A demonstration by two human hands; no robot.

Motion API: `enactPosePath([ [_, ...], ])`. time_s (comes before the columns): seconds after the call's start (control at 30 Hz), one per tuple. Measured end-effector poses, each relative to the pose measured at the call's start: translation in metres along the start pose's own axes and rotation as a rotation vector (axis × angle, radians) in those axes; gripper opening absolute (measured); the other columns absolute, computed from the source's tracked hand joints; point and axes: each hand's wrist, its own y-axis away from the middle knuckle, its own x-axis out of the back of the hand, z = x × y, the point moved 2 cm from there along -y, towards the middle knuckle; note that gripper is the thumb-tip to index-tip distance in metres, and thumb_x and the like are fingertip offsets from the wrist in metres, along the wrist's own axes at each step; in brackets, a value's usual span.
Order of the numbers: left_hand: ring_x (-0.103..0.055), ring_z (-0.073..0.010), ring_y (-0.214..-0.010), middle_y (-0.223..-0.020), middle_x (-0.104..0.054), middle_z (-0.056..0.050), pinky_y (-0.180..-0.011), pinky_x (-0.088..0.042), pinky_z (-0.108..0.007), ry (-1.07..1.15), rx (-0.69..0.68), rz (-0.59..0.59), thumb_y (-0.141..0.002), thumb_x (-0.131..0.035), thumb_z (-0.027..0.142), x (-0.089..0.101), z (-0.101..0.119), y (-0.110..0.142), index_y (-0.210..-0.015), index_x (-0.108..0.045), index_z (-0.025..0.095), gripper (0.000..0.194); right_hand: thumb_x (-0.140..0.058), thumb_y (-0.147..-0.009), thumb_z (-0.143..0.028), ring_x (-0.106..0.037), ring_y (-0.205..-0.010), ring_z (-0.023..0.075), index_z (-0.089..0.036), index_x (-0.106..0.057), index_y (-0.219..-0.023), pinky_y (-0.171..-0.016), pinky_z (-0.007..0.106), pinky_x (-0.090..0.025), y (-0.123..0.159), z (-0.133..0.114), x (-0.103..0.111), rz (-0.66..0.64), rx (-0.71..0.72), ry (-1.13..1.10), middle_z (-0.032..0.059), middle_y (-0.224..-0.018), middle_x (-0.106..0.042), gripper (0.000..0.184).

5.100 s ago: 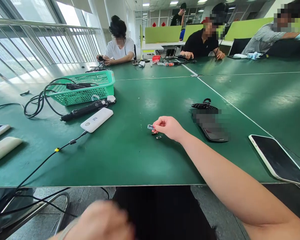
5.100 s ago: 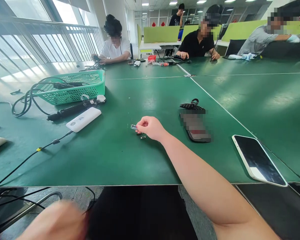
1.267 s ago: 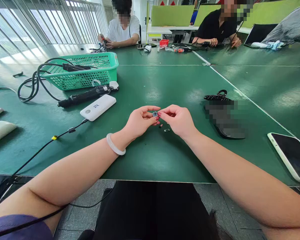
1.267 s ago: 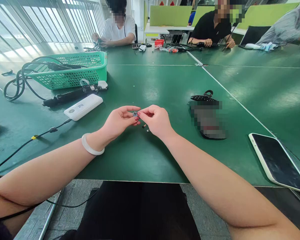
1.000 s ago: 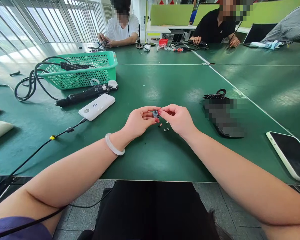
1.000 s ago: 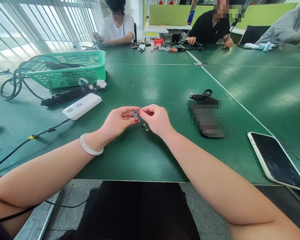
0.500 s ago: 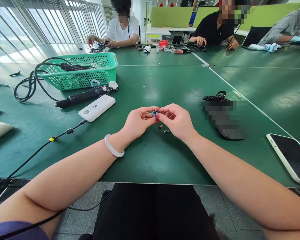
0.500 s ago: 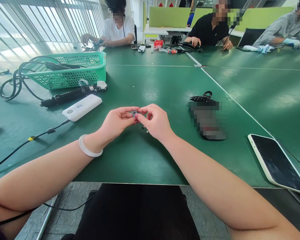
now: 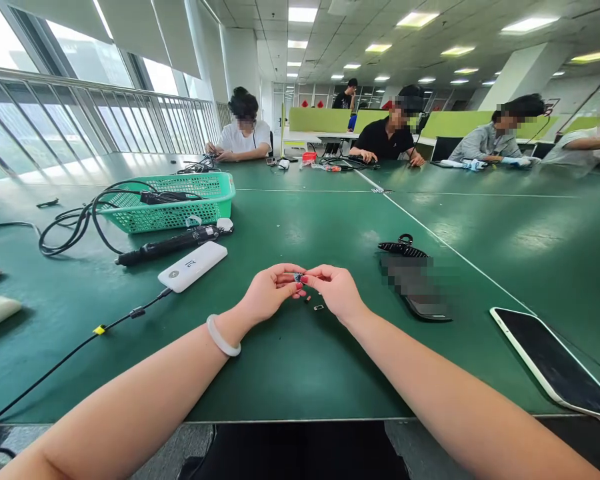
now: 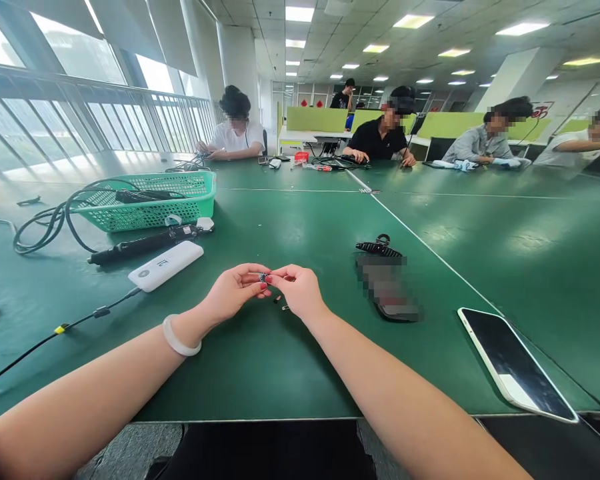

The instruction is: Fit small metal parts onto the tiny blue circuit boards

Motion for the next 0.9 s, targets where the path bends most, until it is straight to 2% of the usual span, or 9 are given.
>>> enactPosePath([
  [0.2,-0.068,-0.0143,-0.072,-0.075,-0.068,-0.002,-0.072,-0.055,-0.029,-0.026,-0.021,-0.025,-0.073,-0.069,0.025,0.0016,0.0019,-0.0001,-0.098,-0.059,0.014,0.029,-0.079,-0.054,-0.040,-0.055,-0.053,0.0120,-0.016,-0.070,-0.068,-0.049,0.026,-0.048,0.0016,-0.0010,-0.0007,0.024,0.021,0.002,0.0016,-0.060,-0.064,0.029],
  [0.47,-0.069,-0.0155,-0.073,-0.073,-0.070,-0.003,-0.074,-0.055,-0.030,0.022,0.004,0.021,-0.066,-0.074,0.023,0.0038,0.0064,-0.0024,-0.092,-0.060,0.014,0.031,-0.077,-0.057,-0.043,-0.060,-0.059,0.0148,-0.017,-0.069,-0.069,-0.051,0.027,-0.050,0.0048,-0.0068,0.0006,-0.004,0.015,-0.017,0.0031,-0.063,-0.067,0.030],
  [0.9,-0.068,-0.0145,-0.078,-0.080,-0.072,-0.005,-0.077,-0.054,-0.029,0.032,0.000,-0.012,-0.071,-0.068,0.013,0.0018,0.0008,-0.0024,-0.104,-0.064,0.014,0.033,-0.076,-0.059,-0.045,-0.059,-0.059,0.0151,-0.017,-0.069,-0.072,-0.052,0.029,-0.050,0.0049,0.0000,0.0023,-0.022,-0.031,-0.020,0.0031,-0.064,-0.067,0.032],
])
